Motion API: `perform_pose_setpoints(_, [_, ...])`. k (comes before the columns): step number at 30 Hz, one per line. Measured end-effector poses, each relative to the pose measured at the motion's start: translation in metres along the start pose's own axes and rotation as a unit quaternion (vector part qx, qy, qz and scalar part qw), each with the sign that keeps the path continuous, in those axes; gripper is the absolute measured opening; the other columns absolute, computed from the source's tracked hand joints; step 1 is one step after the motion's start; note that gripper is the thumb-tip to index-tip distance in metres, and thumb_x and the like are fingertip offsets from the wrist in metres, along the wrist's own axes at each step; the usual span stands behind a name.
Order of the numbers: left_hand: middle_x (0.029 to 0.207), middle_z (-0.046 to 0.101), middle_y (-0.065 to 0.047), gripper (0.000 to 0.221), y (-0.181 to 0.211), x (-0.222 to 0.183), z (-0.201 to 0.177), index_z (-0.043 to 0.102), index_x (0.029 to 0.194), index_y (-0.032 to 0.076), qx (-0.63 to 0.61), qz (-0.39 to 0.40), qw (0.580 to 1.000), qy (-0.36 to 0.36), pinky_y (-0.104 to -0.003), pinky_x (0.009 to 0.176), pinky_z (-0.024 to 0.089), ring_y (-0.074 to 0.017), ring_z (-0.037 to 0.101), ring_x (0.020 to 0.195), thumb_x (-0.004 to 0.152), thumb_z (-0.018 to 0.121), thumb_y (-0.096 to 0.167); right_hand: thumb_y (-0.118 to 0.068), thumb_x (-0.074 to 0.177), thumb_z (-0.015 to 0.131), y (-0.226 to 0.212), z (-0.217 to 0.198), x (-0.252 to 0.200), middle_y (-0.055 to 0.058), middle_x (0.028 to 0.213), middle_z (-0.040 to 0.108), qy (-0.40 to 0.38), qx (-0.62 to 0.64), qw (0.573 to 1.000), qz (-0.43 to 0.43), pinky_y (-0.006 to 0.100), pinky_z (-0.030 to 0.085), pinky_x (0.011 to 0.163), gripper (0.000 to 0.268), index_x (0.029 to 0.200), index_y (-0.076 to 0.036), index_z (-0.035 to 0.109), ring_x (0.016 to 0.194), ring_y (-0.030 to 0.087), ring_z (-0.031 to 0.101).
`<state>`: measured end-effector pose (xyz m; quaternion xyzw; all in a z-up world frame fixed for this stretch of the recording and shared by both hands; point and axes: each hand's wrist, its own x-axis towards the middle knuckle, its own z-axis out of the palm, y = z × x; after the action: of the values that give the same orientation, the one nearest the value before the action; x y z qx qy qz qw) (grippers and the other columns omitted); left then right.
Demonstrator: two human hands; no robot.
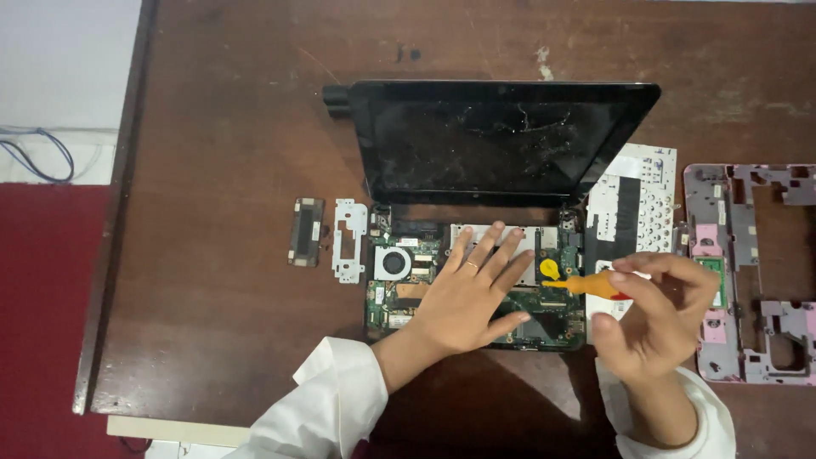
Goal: Disassembling a laptop by removing the battery, outer casing, and internal components like the hard drive using a screwdriver.
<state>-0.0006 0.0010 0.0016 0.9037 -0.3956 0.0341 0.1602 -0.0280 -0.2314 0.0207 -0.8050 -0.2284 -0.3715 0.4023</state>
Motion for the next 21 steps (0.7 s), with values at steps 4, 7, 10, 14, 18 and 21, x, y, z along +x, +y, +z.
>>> perform_pose_setpoints(4, [0.166, 0.032, -0.017, 0.076, 0.001, -0.001, -0.002, 0.042, 0.155, 0.007, -0.002, 0.001, 1.0, 0.015, -0.061, 0.125, 0.021, -0.0388, 0.024, 0.156, 0.101, 0.042, 0.06, -0.026, 0.09, 0.08, -0.004, 0.001, 0.002, 0.018, 0.115, 0.048, -0.034, -0.02, 0.999, -0.011, 0.037, 0.059, 0.084, 0.041, 0.121, -0.006, 0.062, 0.097, 0.028, 0.058])
perform_pose_setpoints(7, [0.166, 0.032, -0.017, 0.076, 0.002, 0.0, -0.005, 0.04, 0.156, 0.009, 0.02, 0.0, 1.0, 0.001, -0.06, 0.125, 0.02, -0.0391, 0.024, 0.156, 0.101, 0.042, 0.061, -0.007, 0.094, 0.078, -0.005, 0.001, -0.008, 0.023, 0.117, 0.053, -0.03, -0.046, 0.998, 0.004, 0.034, 0.06, 0.081, 0.03, 0.12, -0.004, 0.063, 0.095, 0.028, 0.06])
perform_pose_setpoints(10, [0.166, 0.031, -0.019, 0.075, 0.001, -0.001, -0.004, 0.042, 0.155, 0.006, -0.014, 0.004, 1.0, 0.004, -0.062, 0.126, 0.016, -0.0409, 0.02, 0.157, 0.101, 0.044, 0.058, 0.005, 0.097, 0.052, -0.001, 0.004, -0.005, 0.024, 0.109, 0.067, -0.012, 0.029, 0.999, 0.008, 0.04, 0.066, 0.092, 0.029, 0.125, 0.008, 0.055, 0.101, 0.036, 0.072])
perform_pose_setpoints(14, [0.163, 0.036, -0.02, 0.073, 0.001, -0.001, -0.005, 0.044, 0.153, 0.006, -0.022, 0.012, 1.0, 0.007, -0.063, 0.124, 0.02, -0.0428, 0.025, 0.155, 0.102, 0.046, 0.057, -0.003, 0.103, 0.046, 0.008, 0.0, -0.006, 0.025, 0.101, 0.067, 0.005, 0.072, 0.997, 0.007, 0.037, 0.068, 0.081, 0.016, 0.112, 0.008, 0.055, 0.095, 0.038, 0.075])
perform_pose_setpoints(18, [0.144, 0.053, -0.007, 0.053, 0.003, -0.003, -0.005, 0.064, 0.137, 0.011, 0.026, 0.062, 0.994, 0.087, -0.063, 0.12, 0.029, -0.0311, 0.041, 0.142, 0.101, 0.062, 0.05, -0.019, 0.1, 0.065, -0.004, 0.002, 0.005, 0.017, 0.113, 0.047, 0.019, 0.025, 0.999, 0.04, 0.034, 0.064, 0.081, 0.018, 0.111, -0.007, 0.061, 0.094, 0.024, 0.059])
perform_pose_setpoints(21, [0.128, 0.065, -0.005, 0.035, 0.003, -0.003, 0.0, 0.074, 0.124, 0.01, 0.024, 0.092, 0.987, 0.13, -0.052, 0.116, 0.038, -0.0246, 0.056, 0.127, 0.099, 0.072, 0.035, -0.009, 0.105, 0.058, -0.008, 0.0, 0.005, 0.022, 0.113, 0.054, -0.012, 0.036, 0.998, 0.053, 0.039, 0.066, 0.085, 0.023, 0.127, -0.002, 0.056, 0.096, 0.03, 0.064])
